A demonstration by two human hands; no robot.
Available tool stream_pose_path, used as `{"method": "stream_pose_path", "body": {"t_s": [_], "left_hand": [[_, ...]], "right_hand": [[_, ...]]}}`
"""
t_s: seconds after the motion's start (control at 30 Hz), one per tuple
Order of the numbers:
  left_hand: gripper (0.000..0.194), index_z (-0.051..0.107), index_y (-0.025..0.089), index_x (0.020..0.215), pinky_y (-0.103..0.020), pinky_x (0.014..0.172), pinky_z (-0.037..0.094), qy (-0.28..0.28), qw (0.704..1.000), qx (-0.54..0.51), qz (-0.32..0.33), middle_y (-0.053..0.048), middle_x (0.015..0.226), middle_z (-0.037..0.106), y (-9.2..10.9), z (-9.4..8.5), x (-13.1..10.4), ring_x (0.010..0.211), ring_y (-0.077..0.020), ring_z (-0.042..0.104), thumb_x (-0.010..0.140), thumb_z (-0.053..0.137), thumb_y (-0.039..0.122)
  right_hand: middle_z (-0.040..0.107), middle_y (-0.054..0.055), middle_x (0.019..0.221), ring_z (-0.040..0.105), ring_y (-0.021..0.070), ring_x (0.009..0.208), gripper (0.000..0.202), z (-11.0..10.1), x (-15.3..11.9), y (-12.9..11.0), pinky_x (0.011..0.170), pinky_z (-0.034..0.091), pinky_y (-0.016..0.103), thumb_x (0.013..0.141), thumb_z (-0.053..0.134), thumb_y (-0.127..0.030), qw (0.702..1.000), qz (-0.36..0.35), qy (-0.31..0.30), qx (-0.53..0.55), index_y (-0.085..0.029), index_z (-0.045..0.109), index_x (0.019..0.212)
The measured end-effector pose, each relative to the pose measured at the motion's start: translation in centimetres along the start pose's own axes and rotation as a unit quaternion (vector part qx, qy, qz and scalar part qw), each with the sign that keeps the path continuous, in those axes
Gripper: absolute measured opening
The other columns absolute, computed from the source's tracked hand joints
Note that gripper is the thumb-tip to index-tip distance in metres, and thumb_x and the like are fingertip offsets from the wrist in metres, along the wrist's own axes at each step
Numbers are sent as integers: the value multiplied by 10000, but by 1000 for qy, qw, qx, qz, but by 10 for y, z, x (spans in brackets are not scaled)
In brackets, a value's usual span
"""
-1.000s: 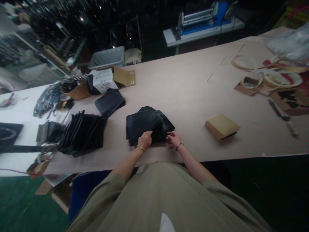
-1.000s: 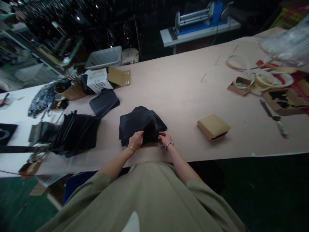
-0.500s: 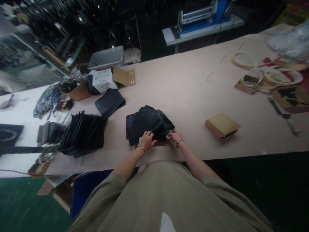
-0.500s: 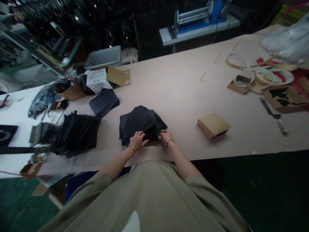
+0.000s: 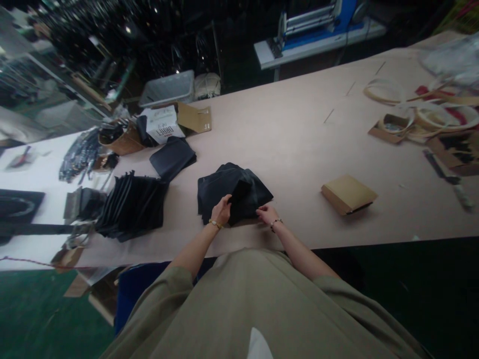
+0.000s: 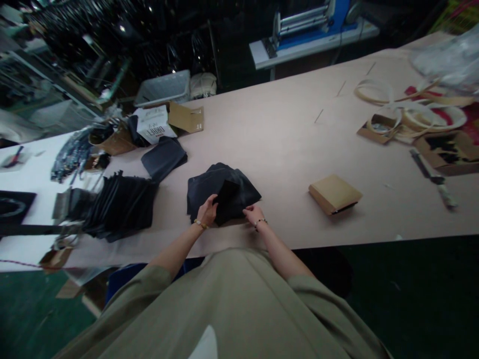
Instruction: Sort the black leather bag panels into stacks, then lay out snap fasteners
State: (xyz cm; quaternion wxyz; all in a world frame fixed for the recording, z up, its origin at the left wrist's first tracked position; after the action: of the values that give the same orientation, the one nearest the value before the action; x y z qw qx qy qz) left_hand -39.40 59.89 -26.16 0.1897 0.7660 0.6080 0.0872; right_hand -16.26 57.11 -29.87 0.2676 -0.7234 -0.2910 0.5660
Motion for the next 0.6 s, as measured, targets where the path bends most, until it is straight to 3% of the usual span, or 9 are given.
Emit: {"method": "stream_pose_path", "body": {"t_s": [0.17,0.23,0.3,0.43,0.53,0.6], "left_hand": [[406,635,283,1253,-285,801,531,13,995,96,28,-16,1422,516,-8,-27,14,1141,-188,595,969,370,162],[407,666,256,1228,-311,880,519,29,990,132,30,-38,1447,501,-11,-38,22,1210,-203,548,986,349,176],[406,678,239,1222,-346,970,488,3,985,158,67,-66,1444,509,-12,-43,27,1233,-215,523,998,342,194],[326,675,256,1220,-359,977,487,-101,969,171,148,-82,1391,543,-9,-29,21,1211,-221,523,958,483,245],[303,683,233,1184,-341,974,495,-82,976,156,124,-78,1396,534,-7,-18,13,1245,-228,496,932,552,338],[288,678,228,1172,-317,951,506,-51,986,134,86,-66,1379,551,-9,-17,12,1226,-214,518,945,522,314]], "right_hand": [[691,60,891,596,110,685,241,13,19,1,640,459,213,770,702,-260,997,-46,38,-51,-143,684,980],[695,60,884,605,124,743,187,16,26,-6,677,465,216,762,713,-276,996,-54,41,-63,-149,699,899],[688,61,826,599,138,759,142,16,31,-14,685,463,224,743,730,-277,995,-55,42,-72,-147,698,791],[636,54,681,569,135,673,148,17,33,-34,594,424,219,722,732,-252,997,-39,24,-68,-142,658,656],[632,55,670,541,116,585,166,21,31,-52,499,374,213,765,700,-283,999,-26,-20,-33,-133,660,708],[657,60,734,539,108,569,209,23,28,-60,474,363,210,814,669,-344,998,-31,-46,-5,-135,669,809]]}}
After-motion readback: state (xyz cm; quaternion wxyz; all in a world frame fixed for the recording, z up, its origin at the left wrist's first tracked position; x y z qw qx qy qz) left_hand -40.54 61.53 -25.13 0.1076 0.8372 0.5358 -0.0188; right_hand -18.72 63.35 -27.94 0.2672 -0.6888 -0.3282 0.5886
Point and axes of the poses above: each hand's wrist, its own x-axis towards the middle knuckle, its own z-axis out of the palm, y = z × x, the point moved 1 cm from there along x, towards the middle knuckle
